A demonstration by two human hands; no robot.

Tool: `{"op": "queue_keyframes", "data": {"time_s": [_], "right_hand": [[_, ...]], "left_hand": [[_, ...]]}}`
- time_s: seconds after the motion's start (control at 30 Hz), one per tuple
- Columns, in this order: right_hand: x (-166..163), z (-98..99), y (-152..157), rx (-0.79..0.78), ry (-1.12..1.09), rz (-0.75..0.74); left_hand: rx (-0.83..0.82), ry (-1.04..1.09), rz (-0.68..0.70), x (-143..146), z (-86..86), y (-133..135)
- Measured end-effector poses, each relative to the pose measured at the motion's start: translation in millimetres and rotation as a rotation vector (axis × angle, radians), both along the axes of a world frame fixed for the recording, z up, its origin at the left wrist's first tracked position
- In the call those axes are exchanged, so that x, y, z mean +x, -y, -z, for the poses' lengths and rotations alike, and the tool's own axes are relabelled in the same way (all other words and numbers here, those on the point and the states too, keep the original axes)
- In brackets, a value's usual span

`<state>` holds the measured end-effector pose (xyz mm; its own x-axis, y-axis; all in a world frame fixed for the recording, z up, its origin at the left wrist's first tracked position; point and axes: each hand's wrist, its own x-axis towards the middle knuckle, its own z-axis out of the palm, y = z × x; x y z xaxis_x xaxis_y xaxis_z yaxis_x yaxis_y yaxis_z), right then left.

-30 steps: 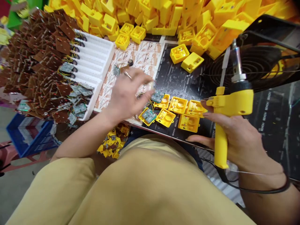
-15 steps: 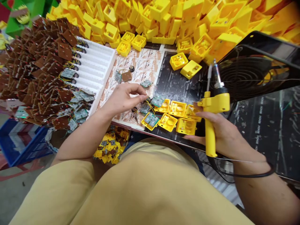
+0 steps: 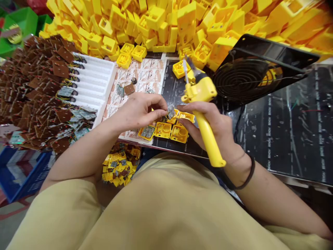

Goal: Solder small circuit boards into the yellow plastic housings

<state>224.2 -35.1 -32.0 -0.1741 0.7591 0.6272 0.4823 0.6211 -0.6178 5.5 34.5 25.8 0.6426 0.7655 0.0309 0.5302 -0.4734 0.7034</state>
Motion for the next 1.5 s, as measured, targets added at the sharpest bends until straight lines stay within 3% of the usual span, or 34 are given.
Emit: {"op": "queue_keyframes", "data": {"time_s": [0.17, 0.57, 0.77, 0.97, 1.2, 1.5], "right_hand": [[-12, 5.2, -14, -0.028, -0.015, -0.028], [-11, -0.8, -9, -0.029, -0.032, 0.068], [-1, 7.9, -20, -0.034, 0.185, -0.021], [3, 7.6, -31, -0.145, 0.192, -0.049], [-2, 7.1, -42, -0.150, 0.246, -0.059], [-7, 17.9, -50, -0.101, 0.241, -0.001]], "left_hand": [[0.016, 0.004, 0.043, 1, 3.3, 2], [0.123, -0.086, 0.096, 1, 16.3, -3], [-0.027, -0.029, -0.002, -3, 21.1, -3], [-0.148, -0.003, 0.011, -12, 27.2, -8], [0.078, -0.167, -0.051, -16, 29.3, -3], [0.170, 0.126, -0.147, -17, 36.3, 5]]}}
